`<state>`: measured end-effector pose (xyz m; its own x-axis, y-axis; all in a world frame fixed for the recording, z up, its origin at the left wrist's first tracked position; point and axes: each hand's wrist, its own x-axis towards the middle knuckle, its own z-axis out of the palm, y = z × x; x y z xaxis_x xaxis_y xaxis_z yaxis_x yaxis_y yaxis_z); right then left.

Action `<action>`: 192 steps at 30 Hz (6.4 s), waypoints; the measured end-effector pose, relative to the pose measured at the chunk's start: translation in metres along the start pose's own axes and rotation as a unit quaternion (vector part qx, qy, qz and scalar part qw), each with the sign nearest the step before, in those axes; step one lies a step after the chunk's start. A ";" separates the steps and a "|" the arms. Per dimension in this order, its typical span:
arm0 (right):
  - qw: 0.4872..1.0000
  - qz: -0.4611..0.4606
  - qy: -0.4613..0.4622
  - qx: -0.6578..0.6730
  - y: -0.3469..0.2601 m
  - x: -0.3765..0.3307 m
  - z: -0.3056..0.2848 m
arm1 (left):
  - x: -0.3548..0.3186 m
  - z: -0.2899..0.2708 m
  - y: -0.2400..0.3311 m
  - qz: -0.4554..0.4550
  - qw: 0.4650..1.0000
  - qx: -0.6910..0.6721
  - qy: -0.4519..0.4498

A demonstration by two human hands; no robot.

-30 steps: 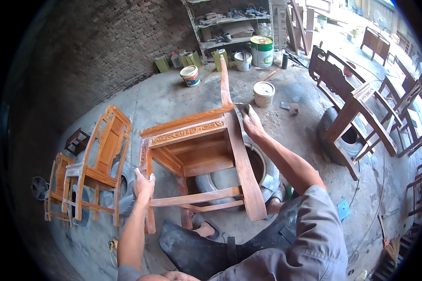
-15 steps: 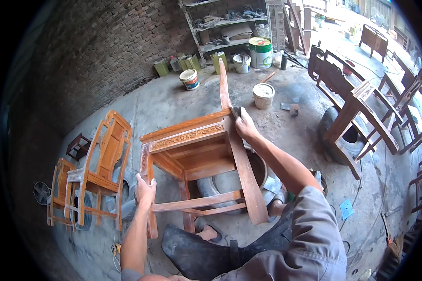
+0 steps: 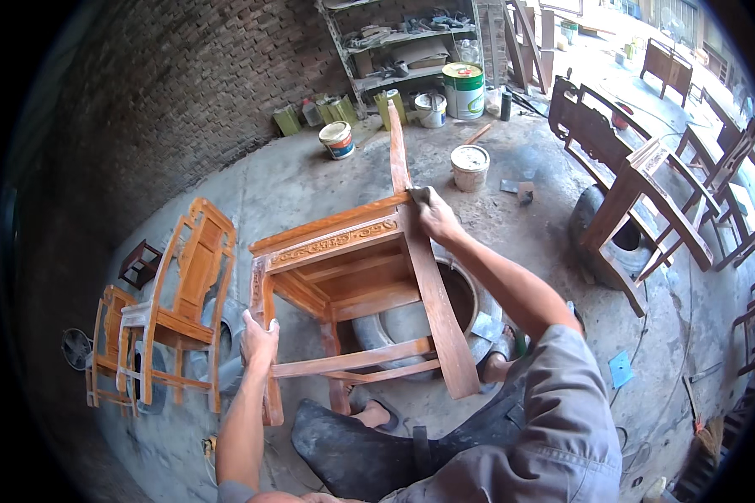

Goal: The person sits on the floor and sands a wooden chair frame using sandpaper. They reposition the chair and continue sanding various parts of the frame.

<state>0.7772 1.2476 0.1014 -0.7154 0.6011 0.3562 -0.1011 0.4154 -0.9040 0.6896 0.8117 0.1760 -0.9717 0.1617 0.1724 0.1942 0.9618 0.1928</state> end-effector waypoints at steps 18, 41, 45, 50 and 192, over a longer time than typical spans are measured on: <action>0.968 -0.164 -0.180 -0.058 0.013 0.071 -0.029 | -0.004 -0.017 0.014 -0.056 0.997 0.009 -0.046; 0.929 -0.263 -0.137 -0.220 0.029 0.099 -0.046 | 0.000 -0.005 0.018 -0.027 0.999 -0.010 -0.036; 0.902 -0.289 -0.232 -0.223 0.008 0.075 -0.040 | -0.005 -0.014 0.008 -0.054 0.998 0.004 -0.035; 0.887 -0.301 -0.179 -0.299 0.019 0.094 -0.042 | -0.002 -0.005 0.012 -0.017 1.000 0.013 -0.017; 0.802 -0.308 -0.274 -0.432 -0.070 0.007 0.032 | -0.017 -0.012 -0.017 -0.018 0.988 -0.109 -0.106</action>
<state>0.7568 1.2008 0.1597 -0.9343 -0.1924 0.3001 -0.2048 0.9788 -0.0099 0.7043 0.7899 0.1812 -0.9803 0.1934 -0.0409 0.1609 0.9010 0.4030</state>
